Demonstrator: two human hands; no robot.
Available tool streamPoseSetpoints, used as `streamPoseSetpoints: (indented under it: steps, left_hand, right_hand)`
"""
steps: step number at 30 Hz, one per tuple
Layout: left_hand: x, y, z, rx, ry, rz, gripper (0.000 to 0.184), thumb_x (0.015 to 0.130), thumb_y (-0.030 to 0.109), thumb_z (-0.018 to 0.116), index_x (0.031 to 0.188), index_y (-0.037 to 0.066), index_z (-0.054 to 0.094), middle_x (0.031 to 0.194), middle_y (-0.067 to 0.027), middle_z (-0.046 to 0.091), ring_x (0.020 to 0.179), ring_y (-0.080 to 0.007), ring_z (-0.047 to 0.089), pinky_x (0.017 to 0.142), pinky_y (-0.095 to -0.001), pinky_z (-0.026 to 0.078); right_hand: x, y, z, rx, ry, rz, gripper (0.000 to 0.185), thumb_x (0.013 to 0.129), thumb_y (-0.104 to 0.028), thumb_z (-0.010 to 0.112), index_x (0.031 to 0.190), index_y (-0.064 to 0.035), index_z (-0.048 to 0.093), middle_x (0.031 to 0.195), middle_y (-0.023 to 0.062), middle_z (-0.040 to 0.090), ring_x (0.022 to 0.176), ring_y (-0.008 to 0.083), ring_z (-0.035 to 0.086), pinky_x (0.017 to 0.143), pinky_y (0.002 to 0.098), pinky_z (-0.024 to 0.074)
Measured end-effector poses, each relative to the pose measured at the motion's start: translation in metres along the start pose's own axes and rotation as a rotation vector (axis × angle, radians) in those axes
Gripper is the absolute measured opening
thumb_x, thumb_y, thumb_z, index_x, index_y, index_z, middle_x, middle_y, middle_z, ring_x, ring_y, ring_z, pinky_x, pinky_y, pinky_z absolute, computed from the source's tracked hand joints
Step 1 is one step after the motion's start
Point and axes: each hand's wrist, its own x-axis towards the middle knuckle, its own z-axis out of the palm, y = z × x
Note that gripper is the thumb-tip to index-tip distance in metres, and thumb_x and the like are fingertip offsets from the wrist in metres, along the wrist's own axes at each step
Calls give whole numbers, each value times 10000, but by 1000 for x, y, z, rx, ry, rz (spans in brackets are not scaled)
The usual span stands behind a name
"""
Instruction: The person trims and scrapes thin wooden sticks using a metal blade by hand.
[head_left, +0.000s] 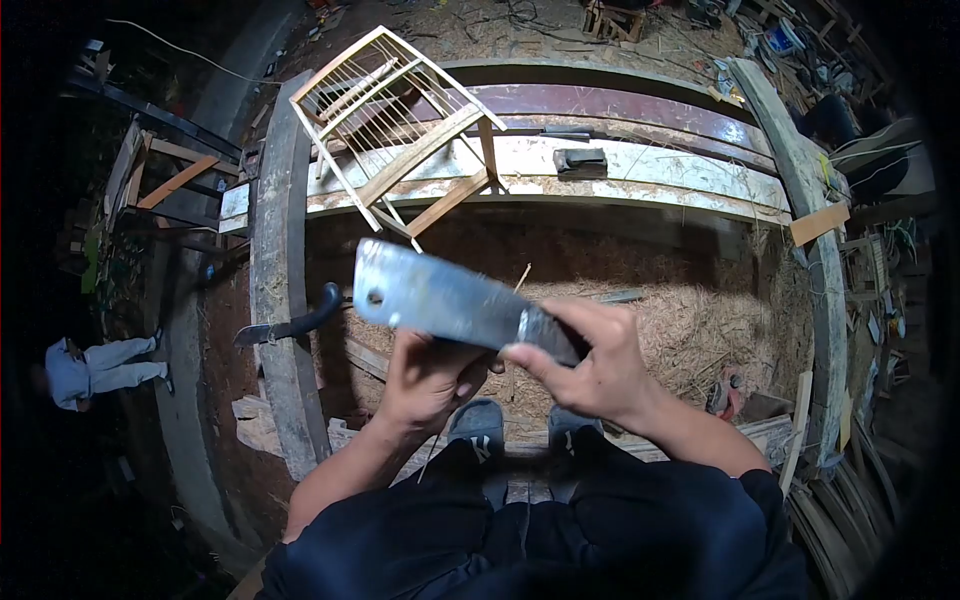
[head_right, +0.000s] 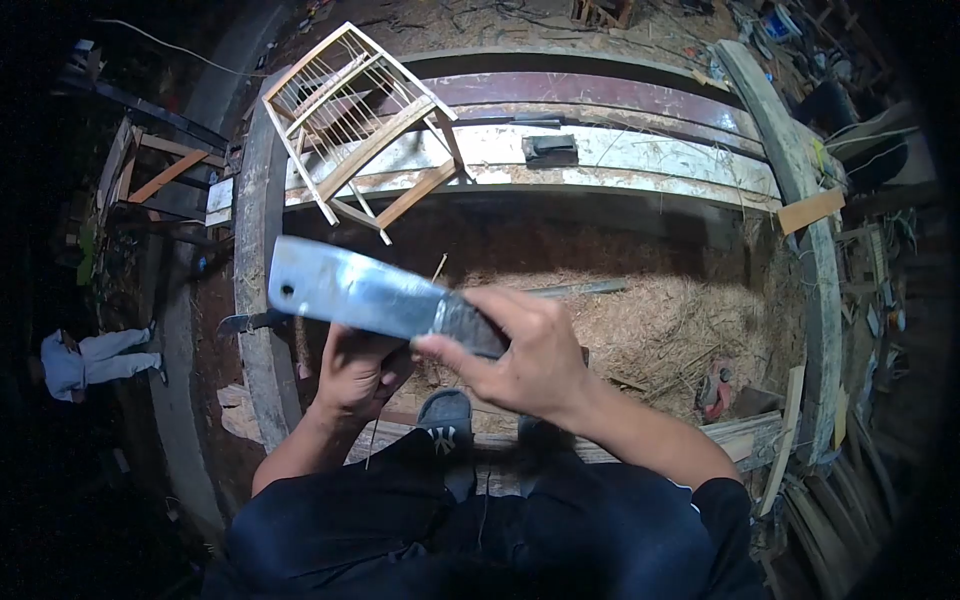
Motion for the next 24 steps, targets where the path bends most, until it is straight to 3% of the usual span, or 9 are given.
streamPoseSetpoints:
  steps: [2,4,5,8,12,14,16,24]
  left_hand:
    - [0,1,3,-42,63,-28,106,921,18,627,1010,-32,657,761,-110,664,499,-60,466,432,-191,322]
    - [4,3,-2,32,7,-96,115,927,43,638,1018,-25,657,768,-109,664,507,-61,467,434,-194,318]
    - [5,7,-1,46,-33,-117,120,919,41,644,1021,-23,657,771,-108,664,511,-62,468,437,-194,317]
    - [-1,1,1,-33,53,-58,122,913,28,640,1023,-24,657,766,-100,665,501,-59,462,435,-193,315]
    - [7,11,8,35,24,-165,156,924,67,646,1041,-37,653,776,-97,668,478,-55,430,437,-192,324]
    - [6,10,5,35,32,-166,147,916,68,656,1021,-35,653,771,-101,666,475,-64,431,434,-196,323]
    - [4,-2,-5,-20,-36,-23,135,921,75,653,997,-36,646,769,-107,662,472,-76,436,436,-200,325]
    - [0,1,-3,50,18,-79,163,934,123,643,1015,-18,635,706,-60,610,487,-82,441,422,-215,303]
  right_hand:
    - [-2,4,4,6,-3,-16,403,784,-308,819,895,58,692,739,174,681,631,255,695,566,341,527]
    - [2,1,-3,-16,-13,117,423,788,-336,813,893,55,694,736,173,680,638,263,698,585,353,541]
    - [2,8,1,2,61,52,425,788,-351,811,892,45,698,737,166,681,634,254,695,582,351,539]
    - [-3,4,2,-40,-10,-15,407,785,-343,812,882,36,697,734,159,678,620,245,688,567,347,527]
    - [7,8,-7,-46,125,224,343,791,-307,811,857,8,691,700,139,661,588,223,664,524,325,487]
    - [2,7,-6,-51,107,187,349,792,-295,814,870,18,682,709,143,660,598,227,669,531,329,496]
    - [-2,7,-1,-43,13,-15,375,787,-310,819,888,24,680,731,147,668,611,243,676,542,338,509]
    - [-2,4,1,-28,-36,18,432,785,-360,816,896,36,685,737,151,673,622,264,685,552,348,527]
